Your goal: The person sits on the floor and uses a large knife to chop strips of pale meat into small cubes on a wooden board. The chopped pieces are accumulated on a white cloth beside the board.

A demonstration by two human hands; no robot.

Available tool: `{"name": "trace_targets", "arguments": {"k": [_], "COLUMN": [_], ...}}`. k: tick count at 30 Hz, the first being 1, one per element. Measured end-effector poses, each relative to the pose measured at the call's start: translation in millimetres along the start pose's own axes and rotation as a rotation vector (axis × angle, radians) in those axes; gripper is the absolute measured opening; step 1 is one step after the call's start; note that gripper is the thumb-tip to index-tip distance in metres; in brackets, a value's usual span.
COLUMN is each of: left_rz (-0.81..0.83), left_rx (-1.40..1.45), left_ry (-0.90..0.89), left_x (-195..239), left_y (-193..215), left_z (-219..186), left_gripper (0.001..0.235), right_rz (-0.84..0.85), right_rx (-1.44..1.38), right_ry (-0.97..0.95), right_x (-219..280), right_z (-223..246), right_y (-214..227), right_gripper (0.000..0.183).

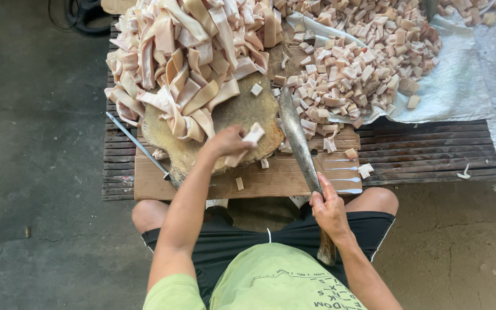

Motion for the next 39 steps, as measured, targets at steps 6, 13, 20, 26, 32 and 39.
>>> {"name": "trace_targets", "arguments": {"k": [6, 13, 20, 26, 32, 39], "left_rz": [-0.507, -0.425, -0.44, -0.599, -0.621, -0.615], "left_rx": [-0.129, -0.054, -0.256, -0.114, -0.119, -0.145], "left_ry": [-0.247, -0.316, -0.094, -0.15, -0.224, -0.151], "left_x": [1.8, 16.5, 64.5, 83.9, 81.5, 71.1], "left_y": [-35.6, -51.4, -48.7, -54.8, -63.7, -67.3], "left_z": [5.0, -10.0, 11.5, 27.3, 26.6, 22.9], "left_gripper": [0.057, 0.052, 0.054, 0.039, 0.034, 0.025], "right_rz": [-0.063, -0.298, -0.121, -0.122, -0.205, 0.006], "right_rx": [0.115, 0.281, 0.657, 0.466, 0.461, 0.569], "right_ry": [0.295, 0.93, 0.804, 0.502, 0.912, 0.474], "right_x": [5.0, 27.5, 13.3, 11.3, 23.6, -9.5], "right_z": [20.8, 46.1, 27.6, 28.7, 29.6, 19.0], "right_y": [0.4, 17.3, -33.7, -7.8, -21.3, -27.0], "right_gripper": [0.058, 0.056, 0.07, 0.063, 0.064, 0.067]}}
Point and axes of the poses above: each hand's wrist, its own x-axis away from the middle knuckle, its own y-axis out of the back of the hand, z = x × y, the point moved 5 cm from there along -x, towards the middle knuckle, and after that the axes turned 3 degrees about z, right-handed, at the moved point
